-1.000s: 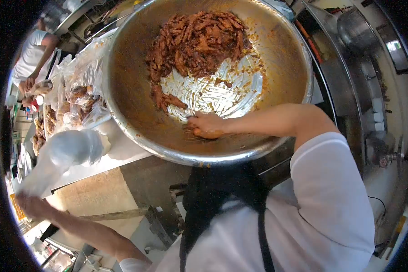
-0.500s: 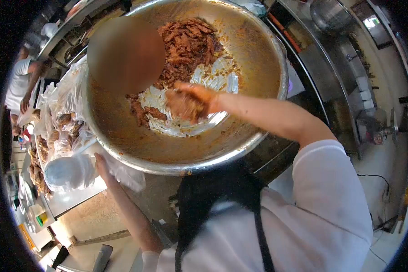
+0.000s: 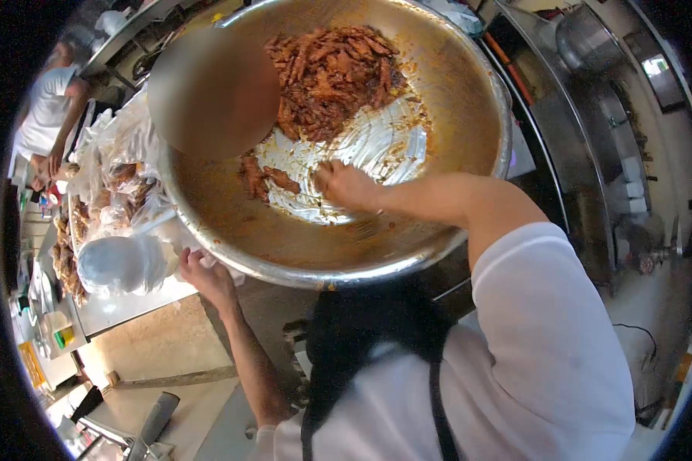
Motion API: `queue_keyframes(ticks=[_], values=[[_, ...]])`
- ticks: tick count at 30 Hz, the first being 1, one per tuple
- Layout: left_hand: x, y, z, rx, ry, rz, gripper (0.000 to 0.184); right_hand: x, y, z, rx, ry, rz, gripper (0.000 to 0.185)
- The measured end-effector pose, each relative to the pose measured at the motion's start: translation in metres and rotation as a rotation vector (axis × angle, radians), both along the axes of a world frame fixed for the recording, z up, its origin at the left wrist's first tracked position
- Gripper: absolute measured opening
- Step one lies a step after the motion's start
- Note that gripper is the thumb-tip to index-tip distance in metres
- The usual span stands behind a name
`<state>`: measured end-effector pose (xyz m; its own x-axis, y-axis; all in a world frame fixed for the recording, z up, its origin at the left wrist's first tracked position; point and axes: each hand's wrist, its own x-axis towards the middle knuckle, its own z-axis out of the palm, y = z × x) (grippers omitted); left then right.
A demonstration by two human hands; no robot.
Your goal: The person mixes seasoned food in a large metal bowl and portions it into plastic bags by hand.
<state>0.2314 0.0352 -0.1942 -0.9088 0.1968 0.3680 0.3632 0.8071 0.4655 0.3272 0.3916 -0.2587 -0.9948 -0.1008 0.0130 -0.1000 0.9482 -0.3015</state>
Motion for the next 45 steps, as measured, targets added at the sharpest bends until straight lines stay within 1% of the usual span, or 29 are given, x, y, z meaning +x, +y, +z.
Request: queue_keyframes(ticks=[1, 3, 4, 5, 7, 8, 9, 11, 15, 16, 18, 20, 22, 23, 26, 27, 28, 29, 31, 32, 34, 35, 36, 38, 40, 42, 43, 44, 45], values=[[-0.004, -0.012, 0.019, -0.051, -0.073, 0.048, 0.018, 0.009, -0.032, 0.039, -0.092, -0.122, -0.149, 0.044], [-0.005, -0.028, 0.052, 0.131, -0.255, 0.111, 0.016, 0.014, -0.065, 0.056, -0.294, -0.506, -0.239, 0.044], [-0.007, -0.035, 0.062, 0.228, -0.337, 0.154, 0.016, 0.008, -0.083, 0.065, -0.247, -0.607, -0.197, 0.047], [-0.009, -0.038, 0.059, 0.315, -0.155, 0.174, 0.026, -0.005, -0.097, 0.086, -0.363, -0.623, -0.177, 0.046], [-0.015, -0.05, 0.059, 0.38, -0.158, 0.234, 0.03, -0.032, -0.111, 0.127, -0.58, -0.662, -0.155, 0.044], [-0.016, -0.055, 0.06, 0.413, -0.164, 0.254, 0.032, -0.043, -0.118, 0.125, -0.908, -0.621, -0.166, 0.035], [-0.016, -0.055, 0.068, 0.421, -0.17, 0.247, 0.033, -0.057, -0.119, 0.163, -1.149, -0.916, -0.259, 0.03], [-0.012, -0.051, 0.094, 0.438, -0.187, 0.234, 0.036, -0.064, -0.14, 0.232, -1.48, -0.812, -0.268, 0.028], [-0.015, -0.046, 0.115, 0.601, -0.174, 0.202, 0.038, -0.096, -0.187, 0.241, -1.539, -1.151, -0.11, 0.037], [-0.009, -0.042, 0.128, 0.6, -0.255, 0.216, 0.038, -0.106, -0.207, 0.221, -1.548, -1.214, -0.011, 0.037], [0.007, -0.039, 0.155, 0.592, -0.412, 0.229, 0.039, -0.137, -0.249, 0.152, -1.92, -1.207, 0.218, 0.031], [0.002, -0.05, 0.138, 0.482, -0.154, 0.132, 0.03, -0.153, -0.28, 0.176, -1.721, -0.929, -0.427, 0.02], [-0.002, -0.055, 0.141, 0.373, 0.109, 0.084, 0.027, -0.152, -0.278, 0.184, -1.557, -0.769, -0.186, 0.023], [-0.004, -0.051, 0.146, 0.539, 0.042, 0.047, 0.025, -0.16, -0.27, 0.191, -1.453, -0.67, -0.07, 0.025], [-0.046, -0.047, 0.142, 0.205, 0.117, 0.127, 0.024, -0.152, -0.239, 0.211, -1.614, -0.407, -0.098, 0.022], [-0.071, -0.057, 0.143, 0.169, 0.172, 0.037, 0.025, -0.148, -0.223, 0.214, -1.772, -0.302, -0.052, 0.025], [-0.104, -0.064, 0.144, 0.149, 0.235, -0.061, 0.025, -0.146, -0.201, 0.215, -1.658, -0.136, -0.07, 0.025], [-0.121, -0.062, 0.165, 0.172, 0.181, 0.057, 0.029, -0.137, -0.182, 0.211, -1.543, 0.002, -0.099, 0.024], [-0.176, -0.08, 0.206, 0.13, 0.356, 0.115, 0.033, -0.12, -0.147, 0.202, -1.358, 0.134, -0.121, 0.023], [-0.193, -0.087, 0.237, 0.061, 0.578, -0.013, 0.035, -0.111, -0.127, 0.196, -1.124, 0.165, -0.195, 0.025], [-0.236, -0.115, 0.286, 0.271, 0.464, 0.108, 0.033, -0.103, -0.081, 0.155, -0.634, 0.153, -0.203, 0.026], [-0.264, -0.131, 0.305, 0.467, 0.458, 0.153, 0.032, -0.093, -0.058, 0.138, -0.534, 0.02, -0.281, 0.026], [-0.278, -0.133, 0.326, 0.842, 0.296, 0.189, 0.031, -0.084, -0.036, 0.124, -0.433, -0.113, -0.353, 0.026], [-0.326, -0.176, 0.329, 0.831, 0.358, 0.275, 0.027, -0.078, 0.004, 0.111, -0.342, -0.21, -0.464, 0.027], [-0.338, -0.19, 0.306, 0.723, 0.202, 0.161, 0.03, -0.085, 0.043, 0.082, -0.037, 0.166, -0.456, 0.037], [-0.377, -0.243, 0.244, 0.511, -0.013, -0.084, 0.034, -0.105, 0.067, 0.076, 0.107, 0.297, -0.48, 0.039], [-0.346, -0.204, 0.243, 0.436, -0.097, 0.065, 0.037, -0.113, 0.075, 0.073, 0.178, 0.365, -0.494, 0.039], [-0.298, -0.15, 0.243, 0.36, -0.182, 0.213, 0.041, -0.119, 0.079, 0.07, 0.215, 0.196, -0.5, 0.04], [-0.272, -0.139, 0.235, 0.427, -0.135, 0.072, 0.043, -0.128, 0.084, 0.07, 0.255, 0.032, -0.497, 0.04]])
